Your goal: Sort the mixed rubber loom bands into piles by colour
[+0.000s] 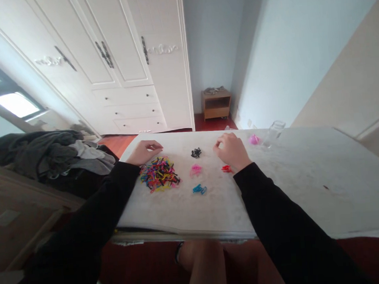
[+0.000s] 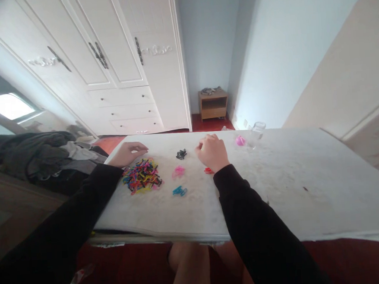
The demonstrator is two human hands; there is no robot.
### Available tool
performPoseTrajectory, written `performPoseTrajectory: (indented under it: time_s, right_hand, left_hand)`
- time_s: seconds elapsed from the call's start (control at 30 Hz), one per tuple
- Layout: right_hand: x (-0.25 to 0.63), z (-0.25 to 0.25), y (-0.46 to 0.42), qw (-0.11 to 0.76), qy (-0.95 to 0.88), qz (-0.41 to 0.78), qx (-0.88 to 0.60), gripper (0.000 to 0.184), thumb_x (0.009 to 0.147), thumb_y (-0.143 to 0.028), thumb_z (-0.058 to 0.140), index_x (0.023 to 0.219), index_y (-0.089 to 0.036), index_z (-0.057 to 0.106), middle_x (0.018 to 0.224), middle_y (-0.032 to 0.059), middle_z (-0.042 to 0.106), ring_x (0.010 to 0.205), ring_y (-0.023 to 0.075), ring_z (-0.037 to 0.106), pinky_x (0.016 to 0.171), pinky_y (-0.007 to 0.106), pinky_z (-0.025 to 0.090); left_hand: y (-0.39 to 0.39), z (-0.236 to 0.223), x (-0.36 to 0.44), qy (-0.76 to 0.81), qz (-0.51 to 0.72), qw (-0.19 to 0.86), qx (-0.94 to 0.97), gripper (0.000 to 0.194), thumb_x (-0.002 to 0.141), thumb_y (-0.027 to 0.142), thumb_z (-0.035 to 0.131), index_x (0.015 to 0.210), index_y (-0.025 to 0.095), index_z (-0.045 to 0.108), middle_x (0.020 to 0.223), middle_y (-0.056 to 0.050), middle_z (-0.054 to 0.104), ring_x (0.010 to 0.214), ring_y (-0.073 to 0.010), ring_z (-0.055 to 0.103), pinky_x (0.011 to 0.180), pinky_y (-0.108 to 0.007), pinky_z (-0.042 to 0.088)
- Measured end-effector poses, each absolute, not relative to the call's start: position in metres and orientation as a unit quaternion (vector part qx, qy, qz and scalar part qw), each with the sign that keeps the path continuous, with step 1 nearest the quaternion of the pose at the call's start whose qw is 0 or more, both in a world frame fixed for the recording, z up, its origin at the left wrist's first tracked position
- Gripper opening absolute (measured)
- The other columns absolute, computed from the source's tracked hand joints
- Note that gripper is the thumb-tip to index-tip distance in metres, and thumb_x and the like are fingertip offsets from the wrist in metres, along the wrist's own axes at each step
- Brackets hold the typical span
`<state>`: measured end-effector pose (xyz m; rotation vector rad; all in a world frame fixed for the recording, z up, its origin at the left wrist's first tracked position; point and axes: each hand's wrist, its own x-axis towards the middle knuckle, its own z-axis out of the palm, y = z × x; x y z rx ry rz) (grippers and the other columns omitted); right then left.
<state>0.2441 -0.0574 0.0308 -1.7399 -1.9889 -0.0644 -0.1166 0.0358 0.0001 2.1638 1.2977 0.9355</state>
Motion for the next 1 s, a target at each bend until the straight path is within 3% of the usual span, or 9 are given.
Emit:
performPoseTrajectory:
  time_s: [0.27,0.43,0.6,0.87,1.0]
  right_hand:
    - [0.226,0.029,-0.071,0.248,-0.760,0.012,-0.601,0.013,0.093,-0.023,0.064,0.081,-0.022,0.069,0.105,0.0114,0.076,0.111,0.0312,0.060,0.087,0.043,0.044]
    - [0.231,0.029,-0.072,0.274,-0.743,-0.004,-0.610,0.014,0.094,-0.022,0.064,0.082,-0.022,0.070,0.103,0.0069,0.076,0.109,0.0284,0.061,0.088,0.043,0.040]
    - [0.244,0.022,-0.075,0.301,-0.720,-0.041,-0.624,0.015,0.093,-0.021,0.064,0.079,-0.021,0.070,0.104,0.0093,0.077,0.109,0.0302,0.060,0.089,0.045,0.039]
    - [0.287,-0.010,-0.116,0.438,-0.651,-0.136,-0.605,0.019,0.094,-0.033,0.057,0.084,-0.023,0.071,0.126,0.0122,0.074,0.129,0.0360,0.052,0.107,0.058,0.037]
    - [0.298,-0.029,-0.126,0.491,-0.614,-0.111,-0.608,0.024,0.092,-0.041,0.055,0.083,-0.024,0.070,0.127,0.0133,0.072,0.129,0.0356,0.052,0.112,0.060,0.037]
  left_hand:
    - [0.033,0.000,-0.124,0.490,0.299,0.208,0.792,0.029,0.081,0.046,0.070,0.086,0.020,0.083,0.071,-0.003,0.075,0.066,-0.0169,0.065,0.065,-0.027,0.048]
    - [0.032,-0.001,-0.118,0.501,0.322,0.247,0.764,0.036,0.081,0.049,0.070,0.093,0.016,0.082,0.073,-0.003,0.074,0.067,-0.0157,0.063,0.064,-0.027,0.046]
    - [0.031,-0.003,-0.106,0.490,0.368,0.304,0.730,0.037,0.075,0.047,0.074,0.093,0.014,0.079,0.072,-0.003,0.071,0.068,-0.0156,0.062,0.065,-0.027,0.046]
    - [0.030,0.009,-0.082,0.413,0.469,0.360,0.693,0.027,0.069,0.032,0.076,0.090,0.015,0.073,0.066,-0.001,0.068,0.059,-0.0128,0.059,0.062,-0.027,0.048]
    - [0.021,0.017,-0.076,0.434,0.474,0.400,0.653,0.022,0.072,0.030,0.071,0.089,0.016,0.073,0.072,-0.001,0.070,0.062,-0.0109,0.060,0.064,-0.025,0.047]
